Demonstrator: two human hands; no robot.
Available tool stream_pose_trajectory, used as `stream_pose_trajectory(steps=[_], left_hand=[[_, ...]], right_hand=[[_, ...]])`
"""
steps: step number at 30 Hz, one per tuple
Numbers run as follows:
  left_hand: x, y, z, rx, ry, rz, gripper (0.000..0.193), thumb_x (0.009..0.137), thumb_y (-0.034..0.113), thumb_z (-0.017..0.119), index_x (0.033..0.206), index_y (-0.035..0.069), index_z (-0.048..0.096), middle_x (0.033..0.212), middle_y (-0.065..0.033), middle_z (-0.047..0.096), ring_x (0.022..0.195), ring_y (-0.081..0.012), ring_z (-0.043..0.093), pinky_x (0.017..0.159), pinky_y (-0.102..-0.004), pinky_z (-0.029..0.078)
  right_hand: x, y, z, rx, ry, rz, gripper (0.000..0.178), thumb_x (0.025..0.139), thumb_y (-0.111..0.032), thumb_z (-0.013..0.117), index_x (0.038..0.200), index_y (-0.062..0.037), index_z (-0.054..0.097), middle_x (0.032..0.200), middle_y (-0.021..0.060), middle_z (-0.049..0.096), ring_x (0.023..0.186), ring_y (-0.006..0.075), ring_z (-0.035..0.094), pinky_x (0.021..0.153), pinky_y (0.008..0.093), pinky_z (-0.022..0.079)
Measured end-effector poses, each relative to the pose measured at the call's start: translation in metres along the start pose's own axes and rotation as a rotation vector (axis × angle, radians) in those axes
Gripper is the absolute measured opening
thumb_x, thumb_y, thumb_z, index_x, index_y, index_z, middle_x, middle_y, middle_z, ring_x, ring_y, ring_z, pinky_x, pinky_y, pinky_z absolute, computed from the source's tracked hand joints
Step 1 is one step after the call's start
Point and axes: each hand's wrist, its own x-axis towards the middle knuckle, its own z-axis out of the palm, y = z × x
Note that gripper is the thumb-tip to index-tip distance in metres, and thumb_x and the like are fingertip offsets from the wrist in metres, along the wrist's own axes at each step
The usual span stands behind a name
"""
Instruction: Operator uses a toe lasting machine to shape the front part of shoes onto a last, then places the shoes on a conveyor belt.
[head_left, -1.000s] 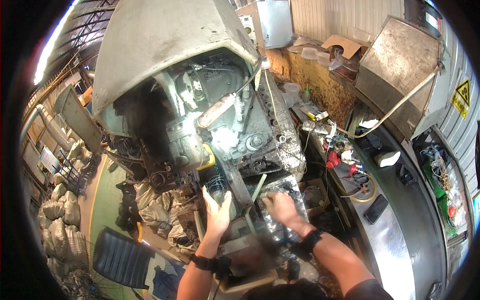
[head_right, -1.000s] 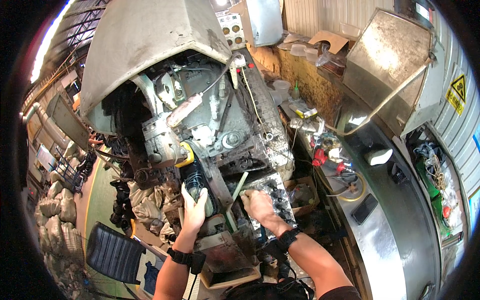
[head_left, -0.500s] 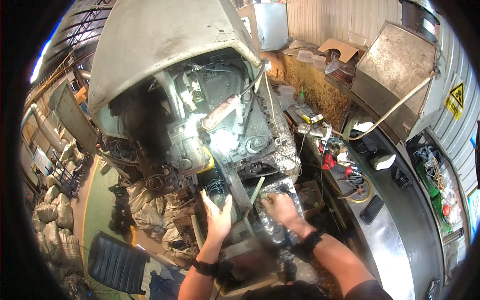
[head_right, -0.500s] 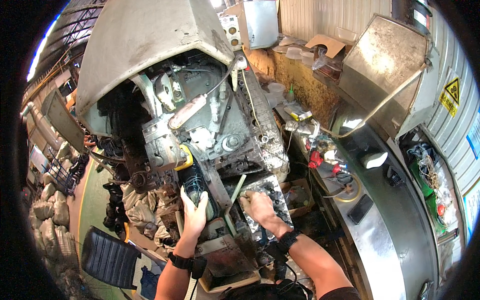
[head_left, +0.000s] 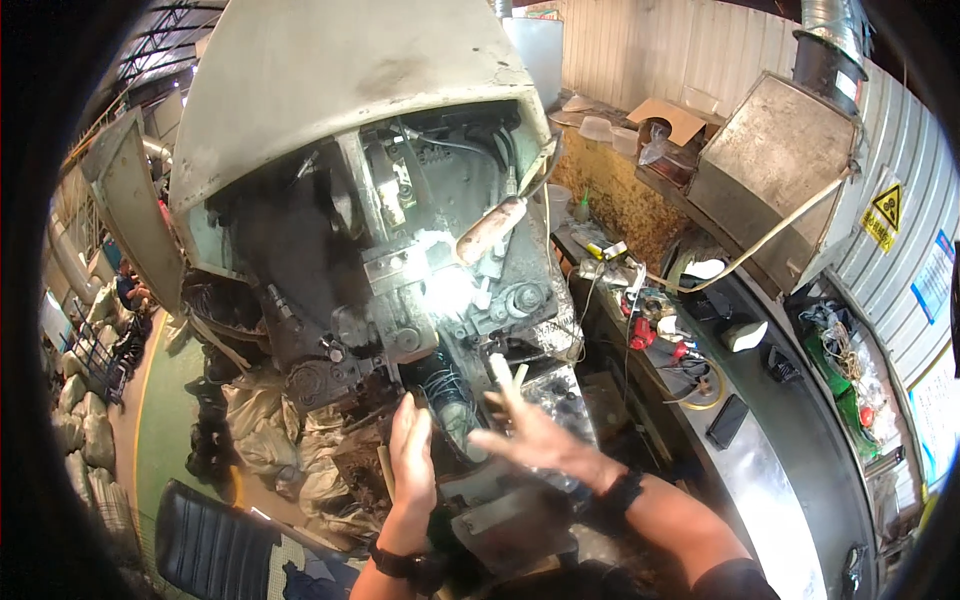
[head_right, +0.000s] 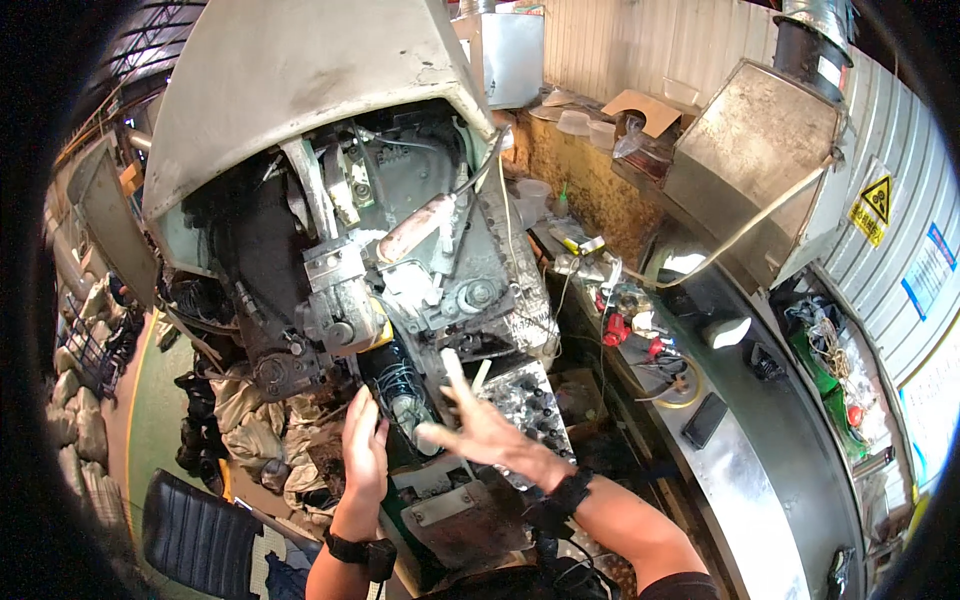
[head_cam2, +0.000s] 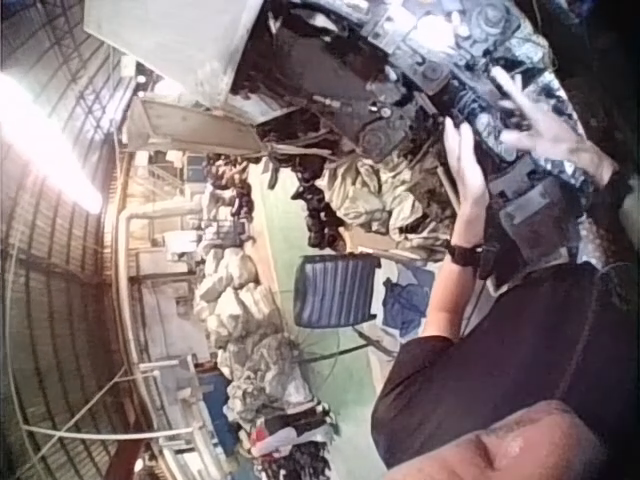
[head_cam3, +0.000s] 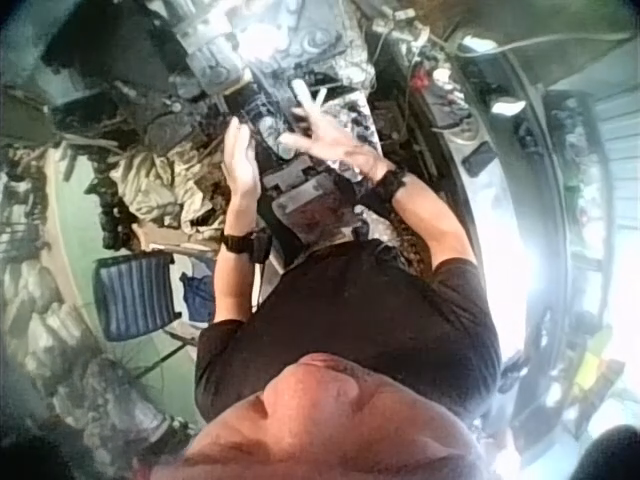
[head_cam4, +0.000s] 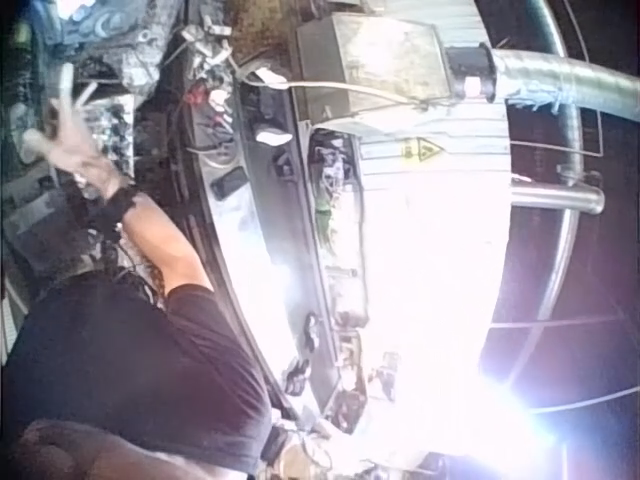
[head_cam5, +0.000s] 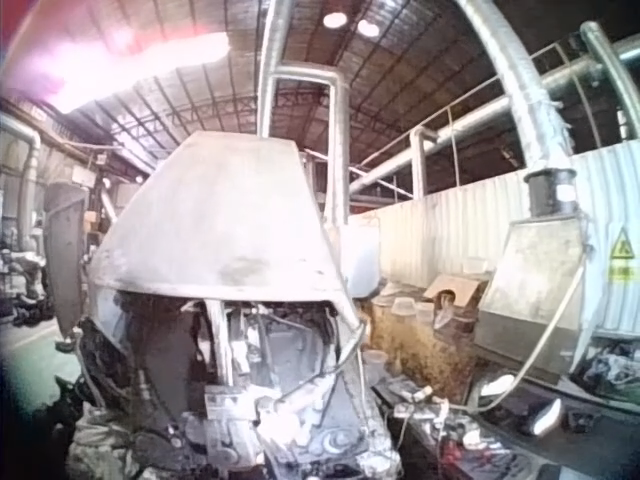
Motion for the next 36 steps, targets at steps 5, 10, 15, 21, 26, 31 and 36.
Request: stream_pose_trajectory(steps=[5,10,15,21,26,31,36], left_hand=[[0.004,-0.005,-0.031,0.011,-0.033,-0.023,0.050,0.102,0.016,0.056,0.147,-0.001,0.042,0.149,-0.0127,0.048,0.139,-0.0237,0.044,0.116,-0.0416,0.032],[0.005,-0.008,-0.045,0.001,-0.030,-0.053,0.051,0.102,0.016,0.058,0.146,-0.003,0.041,0.147,-0.0175,0.049,0.137,-0.0270,0.048,0.115,-0.0422,0.036],[-0.001,-0.007,-0.044,0.061,-0.044,-0.009,0.053,0.100,0.014,0.060,0.146,-0.003,0.040,0.147,-0.0194,0.049,0.137,-0.0277,0.048,0.114,-0.0412,0.037],[-0.005,0.019,-0.024,-0.078,0.101,-0.005,0.059,0.096,0.014,0.065,0.147,-0.001,0.039,0.139,-0.0167,0.054,0.128,-0.0247,0.053,0.109,-0.0395,0.041],[-0.037,0.043,0.032,-0.264,-0.171,0.006,0.041,0.091,0.003,0.071,0.128,-0.002,0.055,0.113,-0.0113,0.067,0.100,-0.0202,0.066,0.093,-0.0361,0.053],[-0.051,0.006,0.074,-0.441,-0.173,-0.264,0.030,0.091,0.013,0.071,0.115,-0.003,0.063,0.104,-0.0125,0.070,0.093,-0.0242,0.069,0.087,-0.0373,0.057],[-0.064,-0.035,0.141,-0.423,-0.339,-0.646,0.049,0.090,0.031,0.073,0.120,-0.005,0.060,0.113,-0.0171,0.068,0.105,-0.0287,0.067,0.094,-0.0431,0.055]], right_hand=[[0.017,-0.023,0.049,-0.346,0.102,-0.124,0.124,0.077,-0.018,0.082,0.156,0.0025,-0.012,0.161,0.0349,0.006,0.149,0.0431,0.021,0.121,0.0395,0.026],[0.017,-0.033,0.055,-0.310,0.125,0.013,0.121,0.078,-0.013,0.080,0.158,-0.0036,-0.011,0.154,0.0381,0.025,0.132,0.0519,0.045,0.109,0.0446,0.043],[0.013,-0.039,0.055,-0.336,0.192,-0.042,0.115,0.077,-0.009,0.078,0.157,0.0033,-0.003,0.153,0.0351,0.030,0.134,0.0477,0.044,0.107,0.0433,0.043],[-0.017,-0.063,0.033,0.266,0.153,0.077,0.114,0.077,-0.002,0.081,0.159,-0.0002,0.001,0.156,0.0228,0.035,0.138,0.0288,0.044,0.113,0.0330,0.036],[-0.131,-0.055,-0.008,-0.076,0.110,-0.230,0.104,0.077,-0.004,0.083,0.158,0.0010,0.018,0.152,0.0182,0.042,0.139,0.0290,0.042,0.115,0.0379,0.033],[-0.198,-0.065,-0.029,-0.279,0.233,-0.340,0.116,0.074,-0.010,0.088,0.160,-0.0043,0.010,0.158,0.0252,0.034,0.140,0.0412,0.044,0.114,0.0426,0.038],[-0.240,-0.077,-0.056,-0.345,0.492,-0.249,0.091,0.076,-0.028,0.090,0.144,0.0046,0.039,0.134,0.0276,0.053,0.120,0.0424,0.057,0.101,0.0437,0.048]])
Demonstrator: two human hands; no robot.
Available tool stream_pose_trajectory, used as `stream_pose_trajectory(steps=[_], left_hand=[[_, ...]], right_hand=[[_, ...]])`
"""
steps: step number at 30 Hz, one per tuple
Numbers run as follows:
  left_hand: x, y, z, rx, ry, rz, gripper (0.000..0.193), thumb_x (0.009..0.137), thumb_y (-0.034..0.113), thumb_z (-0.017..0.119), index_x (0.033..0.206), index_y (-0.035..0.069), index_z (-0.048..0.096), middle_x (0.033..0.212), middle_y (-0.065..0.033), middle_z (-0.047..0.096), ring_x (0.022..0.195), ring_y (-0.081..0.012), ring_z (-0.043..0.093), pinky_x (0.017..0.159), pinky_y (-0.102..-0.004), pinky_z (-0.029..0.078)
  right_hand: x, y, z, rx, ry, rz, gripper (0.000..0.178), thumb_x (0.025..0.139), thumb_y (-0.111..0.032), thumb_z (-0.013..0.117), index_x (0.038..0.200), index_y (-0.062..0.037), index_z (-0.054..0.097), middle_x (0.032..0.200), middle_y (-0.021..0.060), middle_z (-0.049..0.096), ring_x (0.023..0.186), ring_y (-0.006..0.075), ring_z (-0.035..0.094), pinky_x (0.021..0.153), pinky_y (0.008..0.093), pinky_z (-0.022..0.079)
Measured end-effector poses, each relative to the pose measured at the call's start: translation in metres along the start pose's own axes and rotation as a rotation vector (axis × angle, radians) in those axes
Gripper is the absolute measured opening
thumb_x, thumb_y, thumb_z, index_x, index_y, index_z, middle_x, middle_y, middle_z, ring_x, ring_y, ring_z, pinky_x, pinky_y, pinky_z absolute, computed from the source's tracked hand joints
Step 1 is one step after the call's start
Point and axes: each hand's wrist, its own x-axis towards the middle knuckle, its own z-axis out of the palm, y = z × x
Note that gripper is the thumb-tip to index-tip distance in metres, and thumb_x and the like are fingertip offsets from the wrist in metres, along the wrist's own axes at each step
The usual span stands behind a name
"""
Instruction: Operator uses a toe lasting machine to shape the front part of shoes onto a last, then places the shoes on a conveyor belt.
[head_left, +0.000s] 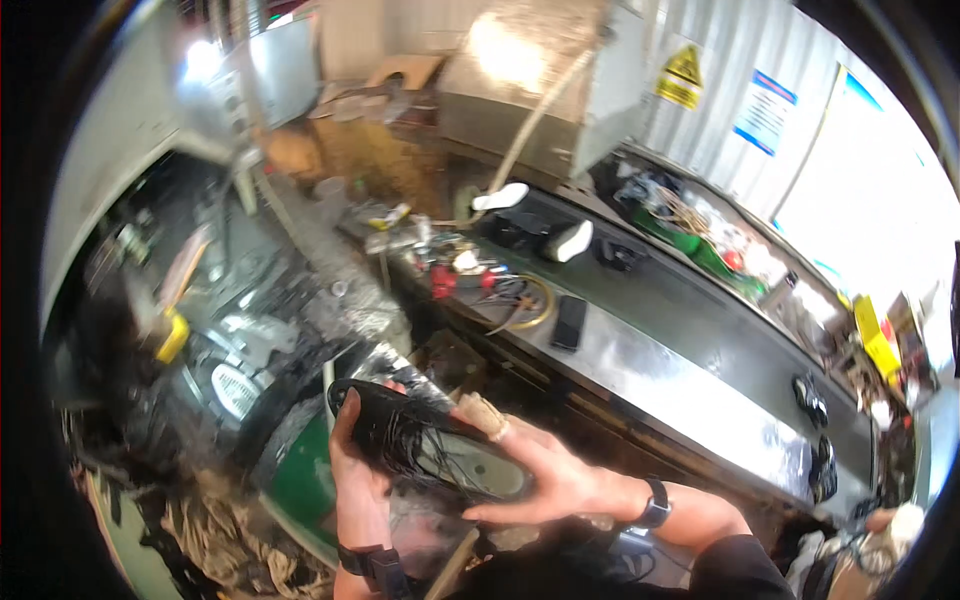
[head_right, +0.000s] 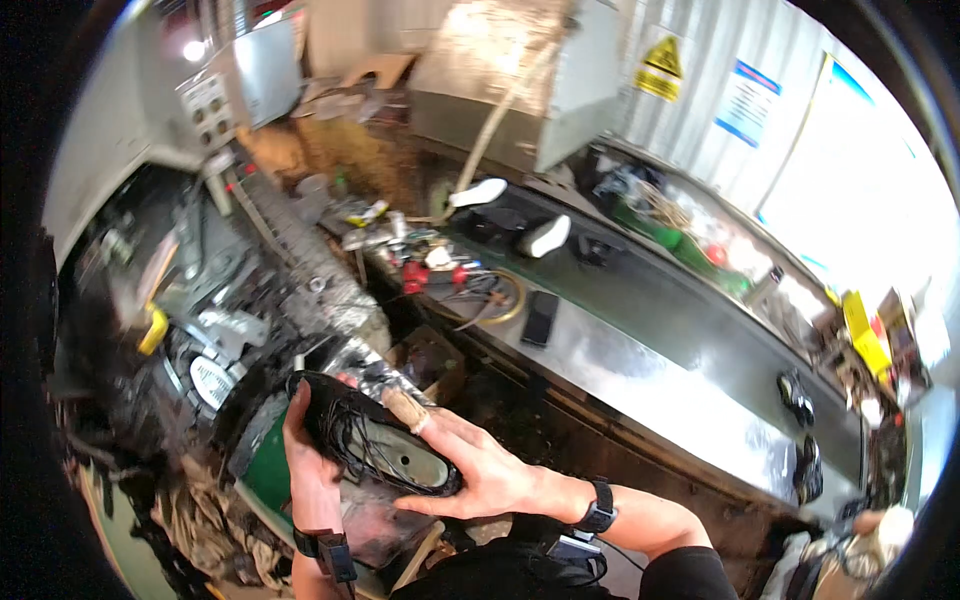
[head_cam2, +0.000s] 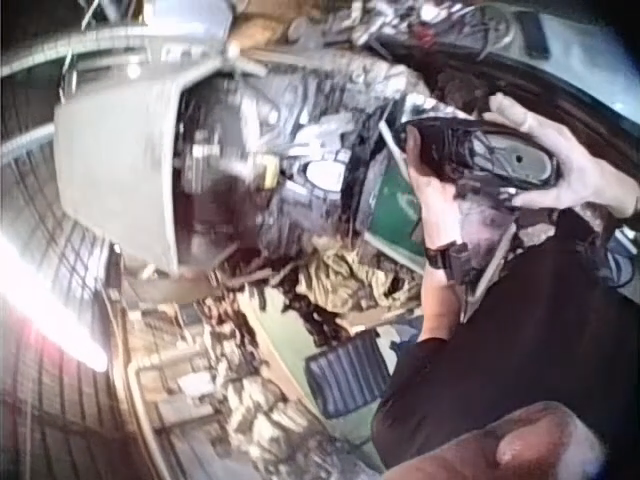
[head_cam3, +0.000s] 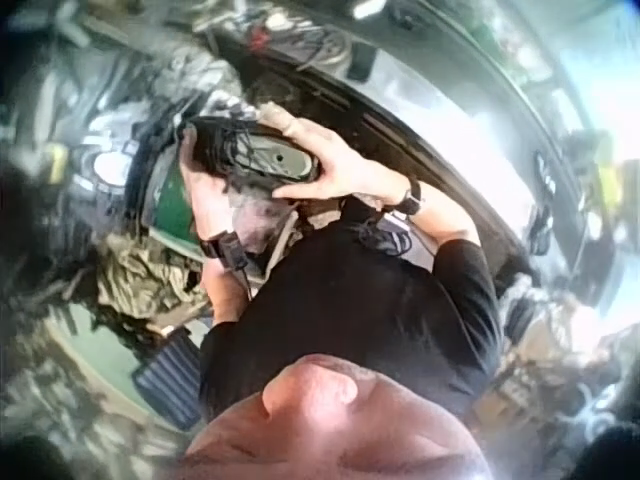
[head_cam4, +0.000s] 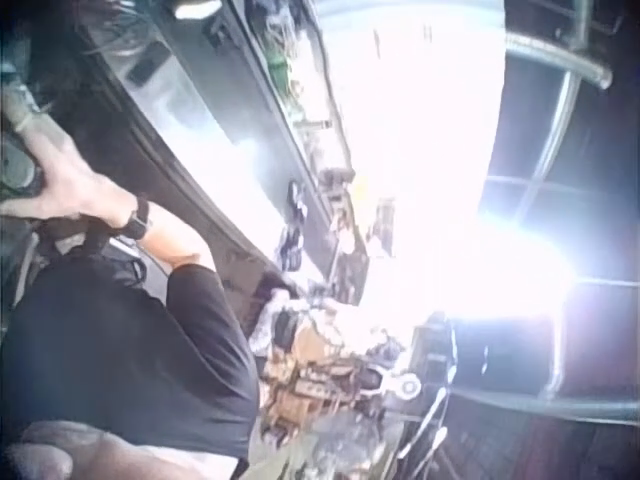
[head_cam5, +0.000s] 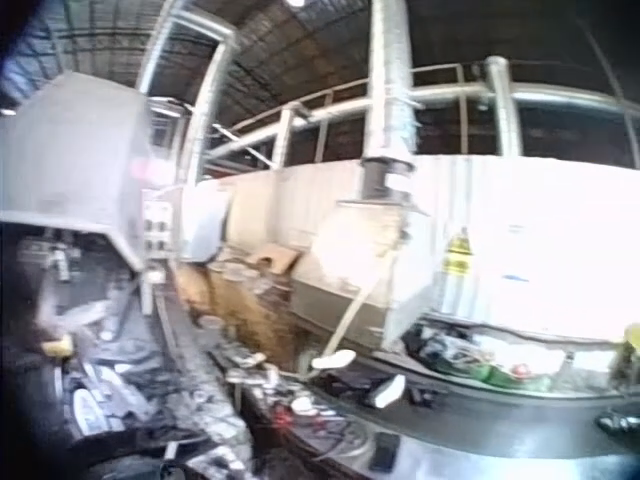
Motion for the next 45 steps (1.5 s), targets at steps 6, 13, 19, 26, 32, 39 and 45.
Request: stream_pose_trajectory(steps=[6,13,19,26,32,39,45], left_hand=[[0.057,-0.109,0.037,0.194,-0.100,-0.248,0.040,0.087,0.034,0.074,0.106,-0.001,0.068,0.100,-0.0142,0.073,0.091,-0.0281,0.071,0.089,-0.0403,0.057],[0.123,-0.295,0.054,0.492,-0.084,-0.634,0.043,0.093,0.041,0.070,0.114,0.003,0.064,0.103,-0.0122,0.071,0.097,-0.0287,0.070,0.090,-0.0459,0.056],[0.132,-0.355,0.060,0.891,-0.249,-0.639,0.045,0.097,0.027,0.067,0.128,-0.003,0.055,0.128,-0.0260,0.062,0.118,-0.0348,0.063,0.104,-0.0468,0.048],[0.170,-0.366,0.022,0.970,0.015,-0.687,0.034,0.094,0.023,0.069,0.120,0.003,0.061,0.124,-0.0208,0.065,0.115,-0.0333,0.065,0.102,-0.0450,0.050],[0.158,-0.327,0.015,0.971,0.154,-0.534,0.037,0.093,0.021,0.069,0.122,-0.001,0.061,0.119,-0.0209,0.067,0.109,-0.0322,0.067,0.094,-0.0413,0.054],[0.140,-0.296,0.009,1.012,0.225,-0.479,0.034,0.101,0.020,0.061,0.129,0.000,0.062,0.120,-0.0149,0.068,0.112,-0.0276,0.066,0.098,-0.0429,0.052],[0.164,-0.271,0.005,1.031,0.341,-0.439,0.038,0.101,0.022,0.061,0.133,0.000,0.058,0.121,-0.0147,0.067,0.113,-0.0275,0.065,0.097,-0.0416,0.053]], right_hand=[[-0.060,0.036,-0.069,-0.094,0.257,0.092,0.062,0.080,-0.017,0.080,0.128,0.0071,0.050,0.109,0.0263,0.062,0.096,0.0437,0.064,0.085,0.0422,0.055],[-0.186,0.122,-0.159,0.197,0.727,0.724,0.079,0.081,-0.020,0.082,0.146,0.0052,0.045,0.137,0.0183,0.060,0.124,0.0228,0.057,0.102,0.0350,0.048],[-0.379,0.196,-0.299,0.290,1.590,0.707,0.031,0.094,-0.032,0.064,0.110,-0.0046,0.068,0.099,0.0096,0.072,0.102,0.0208,0.065,0.093,0.0361,0.052],[-0.589,0.294,-0.433,0.287,2.233,0.766,0.028,0.093,-0.006,0.059,0.121,-0.0034,0.054,0.083,0.0108,0.062,0.071,0.0263,0.067,0.067,0.0385,0.062],[-0.303,0.455,-0.385,0.992,1.546,0.864,0.087,0.093,-0.001,0.063,0.160,-0.0255,0.014,0.117,0.0206,0.064,0.085,0.0259,0.069,0.077,0.0420,0.061],[-0.157,0.557,-0.357,1.203,1.407,0.790,0.118,0.091,-0.010,0.071,0.154,-0.0409,-0.024,0.151,0.0231,0.029,0.126,0.0319,0.046,0.104,0.0503,0.048],[-0.141,0.561,-0.374,1.013,1.684,0.787,0.099,0.088,-0.012,0.075,0.160,-0.0387,0.012,0.145,0.0064,0.044,0.117,0.0241,0.050,0.094,0.0468,0.047]])
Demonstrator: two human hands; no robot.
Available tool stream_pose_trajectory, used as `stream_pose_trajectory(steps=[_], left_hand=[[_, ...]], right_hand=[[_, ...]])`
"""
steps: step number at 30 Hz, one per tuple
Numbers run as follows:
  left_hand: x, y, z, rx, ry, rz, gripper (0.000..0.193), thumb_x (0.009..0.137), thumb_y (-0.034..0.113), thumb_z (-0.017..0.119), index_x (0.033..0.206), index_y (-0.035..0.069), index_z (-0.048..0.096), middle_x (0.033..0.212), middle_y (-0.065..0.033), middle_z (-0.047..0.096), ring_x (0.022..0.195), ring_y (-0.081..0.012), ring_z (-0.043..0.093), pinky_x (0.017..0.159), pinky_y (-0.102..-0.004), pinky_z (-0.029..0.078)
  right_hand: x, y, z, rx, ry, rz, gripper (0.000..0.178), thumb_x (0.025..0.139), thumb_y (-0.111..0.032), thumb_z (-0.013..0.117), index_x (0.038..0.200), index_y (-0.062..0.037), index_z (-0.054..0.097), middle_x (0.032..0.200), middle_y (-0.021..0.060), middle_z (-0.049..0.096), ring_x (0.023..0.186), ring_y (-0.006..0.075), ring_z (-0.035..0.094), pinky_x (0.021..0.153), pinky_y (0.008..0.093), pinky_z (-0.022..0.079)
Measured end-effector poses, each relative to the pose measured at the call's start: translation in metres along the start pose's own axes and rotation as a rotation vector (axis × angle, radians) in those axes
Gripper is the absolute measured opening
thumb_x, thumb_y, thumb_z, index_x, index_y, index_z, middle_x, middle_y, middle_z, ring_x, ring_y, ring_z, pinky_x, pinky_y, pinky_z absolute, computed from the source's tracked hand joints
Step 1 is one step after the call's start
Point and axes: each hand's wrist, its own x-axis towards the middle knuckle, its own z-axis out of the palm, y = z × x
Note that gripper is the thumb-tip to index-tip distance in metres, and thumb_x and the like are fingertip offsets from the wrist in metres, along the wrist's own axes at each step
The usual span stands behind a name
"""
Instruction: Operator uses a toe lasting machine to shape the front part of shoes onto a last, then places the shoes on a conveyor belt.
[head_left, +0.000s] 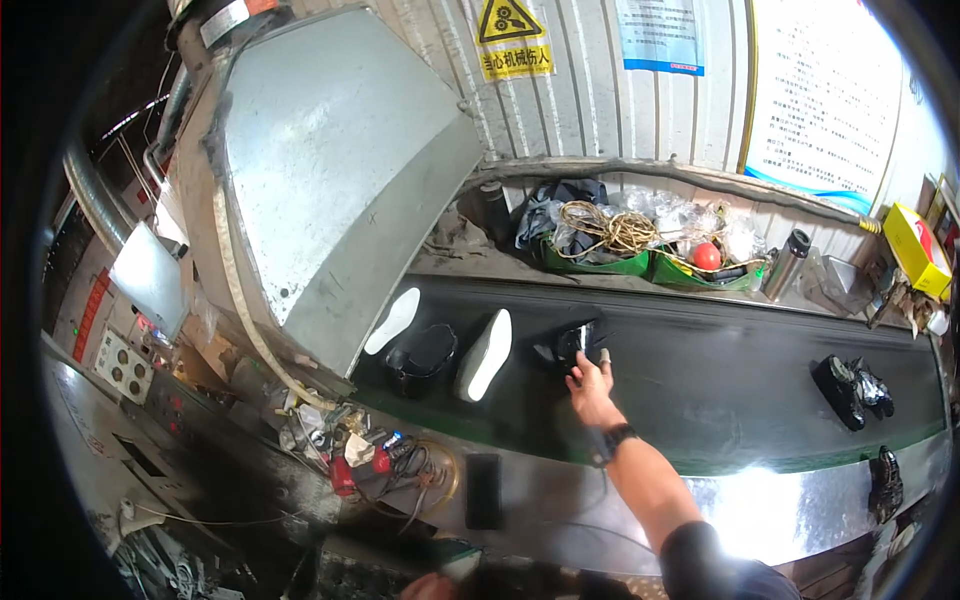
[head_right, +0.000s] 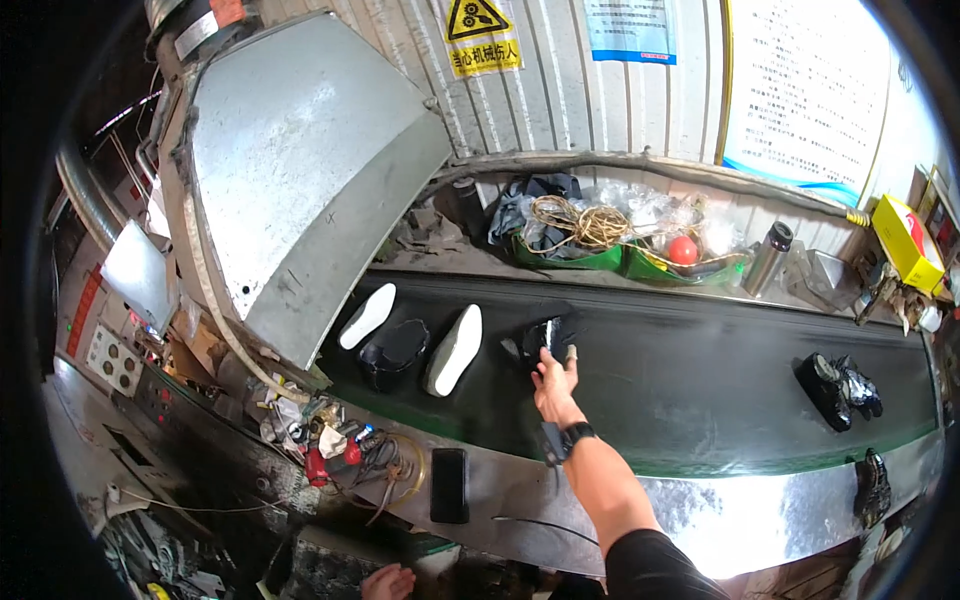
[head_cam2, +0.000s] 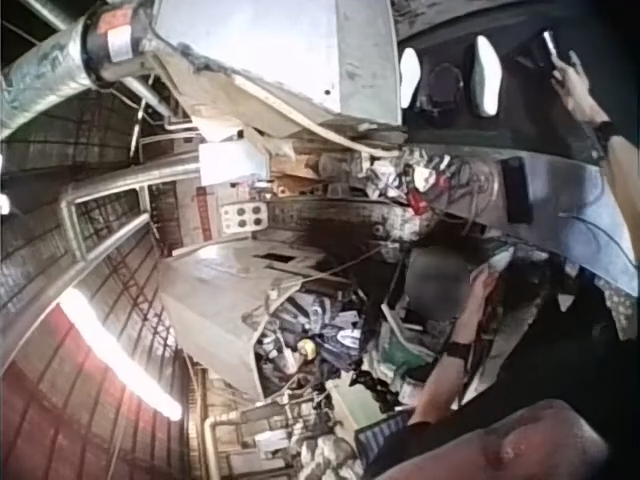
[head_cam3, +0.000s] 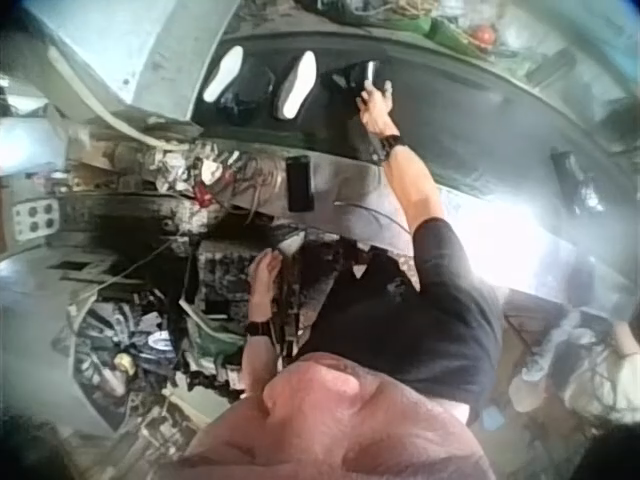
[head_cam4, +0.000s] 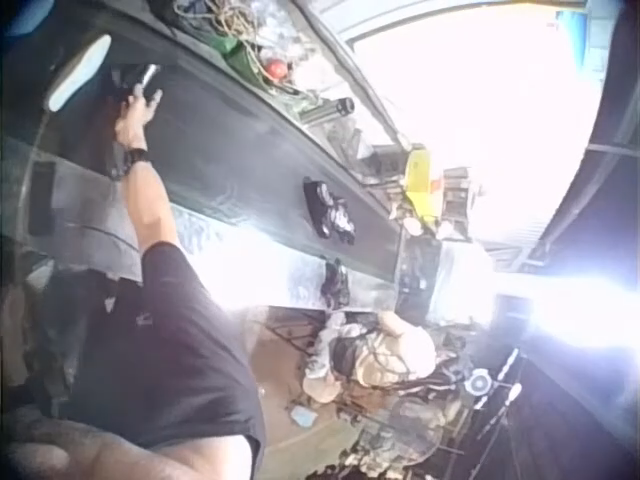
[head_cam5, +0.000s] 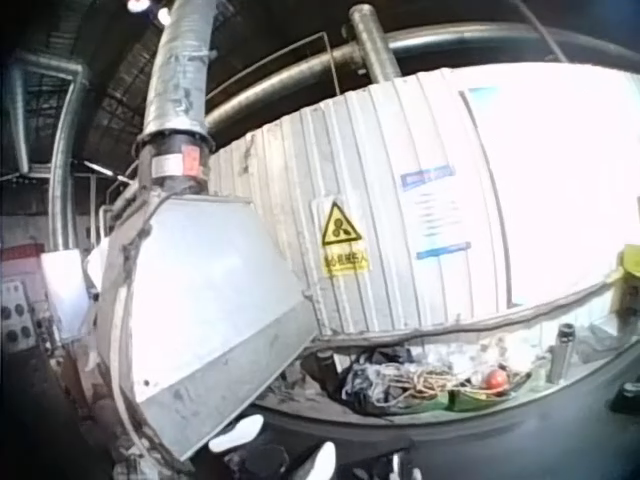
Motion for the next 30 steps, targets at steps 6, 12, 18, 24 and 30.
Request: stream_pose_trajectory(steps=[6,12,18,24,30], left_hand=[[0.099,0.082,0.098,0.264,-0.277,0.338,0.030,0.093,0.018,0.070,0.116,0.000,0.067,0.104,-0.0106,0.072,0.093,-0.0163,0.070,0.083,-0.0289,0.055],[0.224,0.167,0.248,0.855,-0.065,0.894,0.073,0.085,0.031,0.073,0.144,-0.001,0.046,0.139,-0.0267,0.055,0.133,-0.0385,0.050,0.111,-0.0448,0.040],[0.289,0.179,0.291,1.064,0.053,0.901,0.086,0.079,0.025,0.070,0.154,0.007,0.031,0.145,-0.0331,0.039,0.135,-0.0473,0.039,0.112,-0.0484,0.037],[0.199,0.147,0.311,1.178,-0.022,1.218,0.080,0.073,0.006,0.073,0.147,0.007,0.042,0.134,-0.0286,0.046,0.123,-0.0446,0.045,0.105,-0.0488,0.041],[0.060,0.109,0.258,1.078,-0.547,1.793,0.053,0.073,-0.002,0.065,0.124,0.010,0.066,0.136,-0.0179,0.049,0.124,-0.0376,0.046,0.106,-0.0491,0.041]], right_hand=[[-0.067,-0.044,-0.134,-0.071,-0.228,0.122,0.071,0.104,-0.021,0.054,0.159,-0.0381,0.012,0.155,0.0076,0.033,0.131,0.0304,0.044,0.100,0.0705,0.039],[-0.271,-0.075,-0.198,-0.706,-0.337,-0.172,0.050,0.106,-0.025,0.049,0.151,-0.0320,0.031,0.154,0.0086,0.038,0.137,0.0348,0.043,0.101,0.0711,0.043],[-0.362,-0.068,-0.270,-0.244,0.108,0.121,0.070,0.089,-0.037,0.072,0.148,-0.0134,0.042,0.143,0.0135,0.049,0.131,0.0255,0.049,0.106,0.0386,0.046],[-0.458,-0.087,-0.252,-0.281,0.469,0.110,0.069,0.091,-0.026,0.071,0.153,-0.0184,0.042,0.150,0.0166,0.046,0.129,0.0259,0.055,0.106,0.0372,0.046],[-0.394,-0.094,-0.276,-0.839,-0.078,-0.245,0.069,0.090,-0.040,0.072,0.146,-0.0123,0.044,0.143,0.0108,0.053,0.130,0.0331,0.051,0.098,0.0552,0.050]])
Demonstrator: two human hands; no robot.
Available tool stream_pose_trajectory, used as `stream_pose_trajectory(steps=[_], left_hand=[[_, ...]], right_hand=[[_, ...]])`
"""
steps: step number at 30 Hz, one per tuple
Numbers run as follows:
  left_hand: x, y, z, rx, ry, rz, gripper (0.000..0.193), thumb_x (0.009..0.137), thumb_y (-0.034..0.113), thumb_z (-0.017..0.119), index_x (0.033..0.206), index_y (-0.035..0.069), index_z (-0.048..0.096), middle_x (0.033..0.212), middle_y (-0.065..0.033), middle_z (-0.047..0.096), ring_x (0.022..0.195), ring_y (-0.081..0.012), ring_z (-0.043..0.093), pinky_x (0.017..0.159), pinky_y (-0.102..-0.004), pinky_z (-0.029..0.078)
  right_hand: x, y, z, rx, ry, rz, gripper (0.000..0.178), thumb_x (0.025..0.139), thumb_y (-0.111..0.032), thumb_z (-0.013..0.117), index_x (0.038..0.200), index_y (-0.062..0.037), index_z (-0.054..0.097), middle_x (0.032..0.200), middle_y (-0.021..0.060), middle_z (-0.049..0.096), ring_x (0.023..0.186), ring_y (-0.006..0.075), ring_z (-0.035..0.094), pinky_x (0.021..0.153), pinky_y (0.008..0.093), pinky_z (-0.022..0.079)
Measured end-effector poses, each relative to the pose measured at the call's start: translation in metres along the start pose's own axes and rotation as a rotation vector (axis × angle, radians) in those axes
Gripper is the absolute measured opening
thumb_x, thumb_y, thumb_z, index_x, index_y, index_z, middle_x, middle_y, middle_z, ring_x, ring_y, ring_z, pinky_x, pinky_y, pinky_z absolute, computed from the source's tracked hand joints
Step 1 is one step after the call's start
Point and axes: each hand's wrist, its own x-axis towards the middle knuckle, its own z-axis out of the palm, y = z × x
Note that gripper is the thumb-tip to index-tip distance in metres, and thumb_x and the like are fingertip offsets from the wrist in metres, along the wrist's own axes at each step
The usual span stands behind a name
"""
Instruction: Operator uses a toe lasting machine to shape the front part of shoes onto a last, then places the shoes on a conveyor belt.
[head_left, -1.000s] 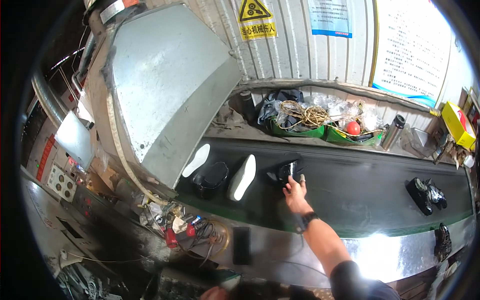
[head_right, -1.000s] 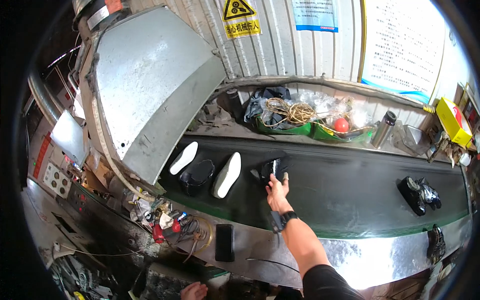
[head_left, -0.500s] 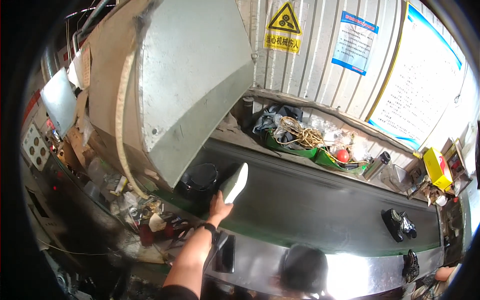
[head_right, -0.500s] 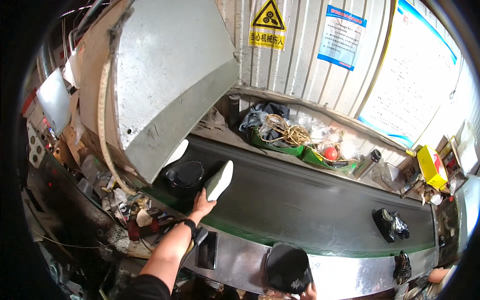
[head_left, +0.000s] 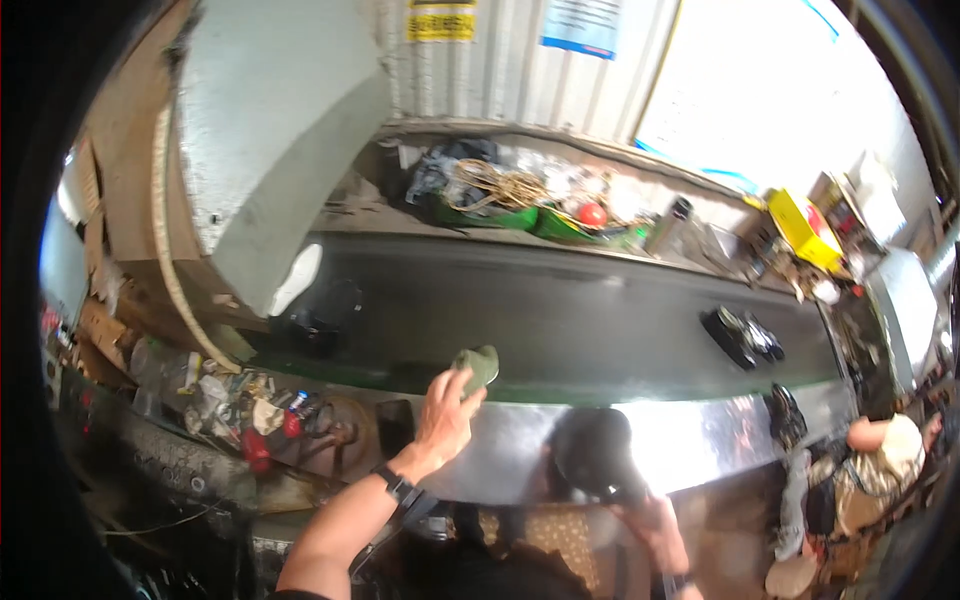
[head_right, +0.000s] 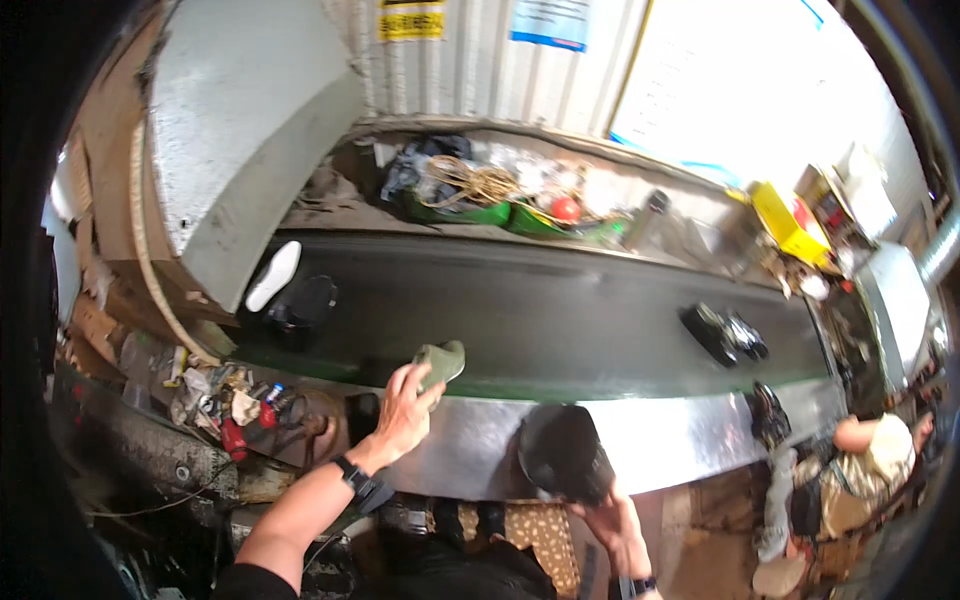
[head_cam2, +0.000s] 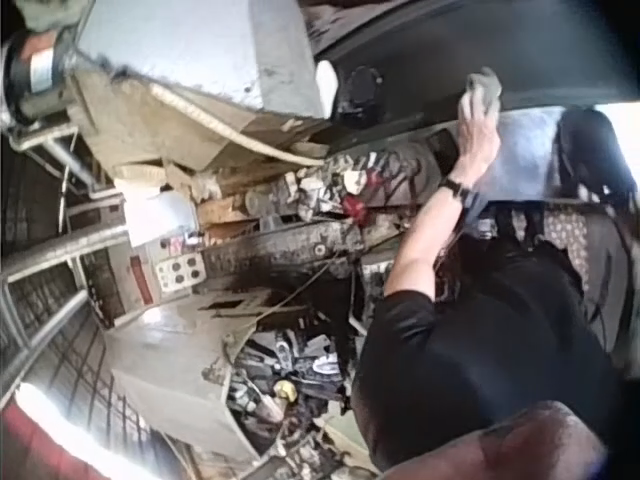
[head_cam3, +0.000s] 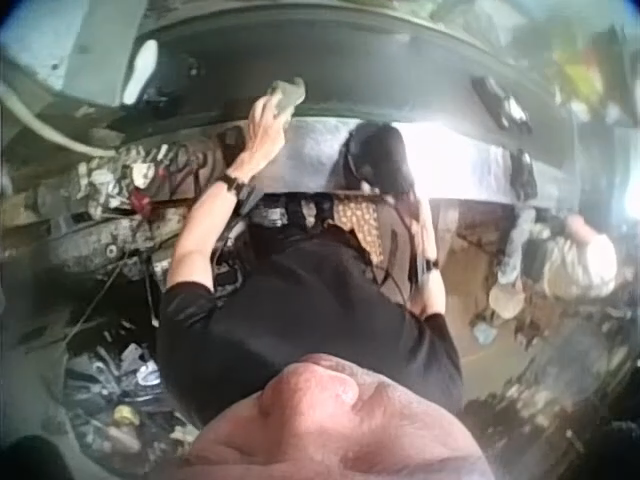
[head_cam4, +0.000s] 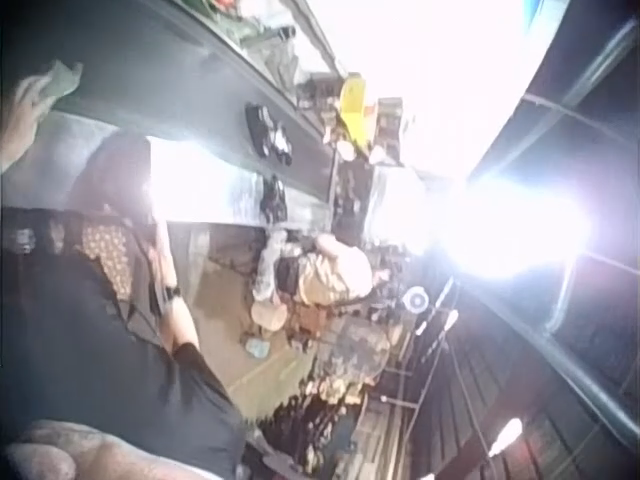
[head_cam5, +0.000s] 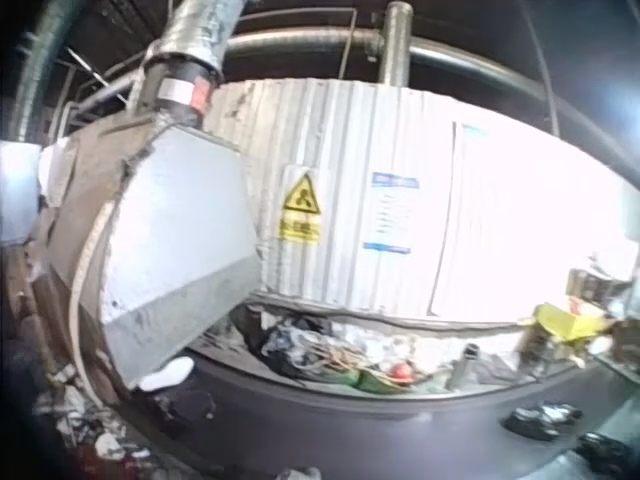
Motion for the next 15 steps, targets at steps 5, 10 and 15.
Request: stream_pose_trajectory(steps=[5,10,15], left_hand=[[-0.060,0.115,0.031,-0.070,-0.100,0.457,0.031,0.081,0.015,0.061,0.110,0.021,0.068,0.125,-0.0078,0.053,0.122,-0.0272,0.045,0.105,-0.0452,0.040],[-0.084,0.175,0.075,-0.276,-0.260,0.462,0.026,0.081,0.023,0.068,0.107,0.023,0.073,0.117,-0.0043,0.062,0.112,-0.0207,0.054,0.101,-0.0404,0.039],[-0.026,0.136,0.054,-1.940,-0.155,-1.270,0.062,0.096,0.060,0.054,0.121,0.003,0.062,0.117,-0.0117,0.067,0.109,-0.0272,0.064,0.100,-0.0427,0.049]], right_hand=[[0.030,0.024,-0.014,0.880,0.109,0.239,0.070,0.085,-0.045,0.076,0.143,-0.0155,0.050,0.139,0.0064,0.056,0.129,0.0303,0.051,0.101,0.0561,0.045],[0.020,0.039,-0.040,0.509,0.106,0.111,0.057,0.096,-0.037,0.065,0.146,-0.0148,0.049,0.137,0.0048,0.059,0.128,0.0245,0.052,0.105,0.0538,0.043],[-0.017,-0.028,0.004,-0.165,0.001,-0.029,0.060,0.097,-0.019,0.068,0.149,-0.0011,0.044,0.114,0.0069,0.068,0.092,0.0167,0.065,0.097,0.0317,0.051]])
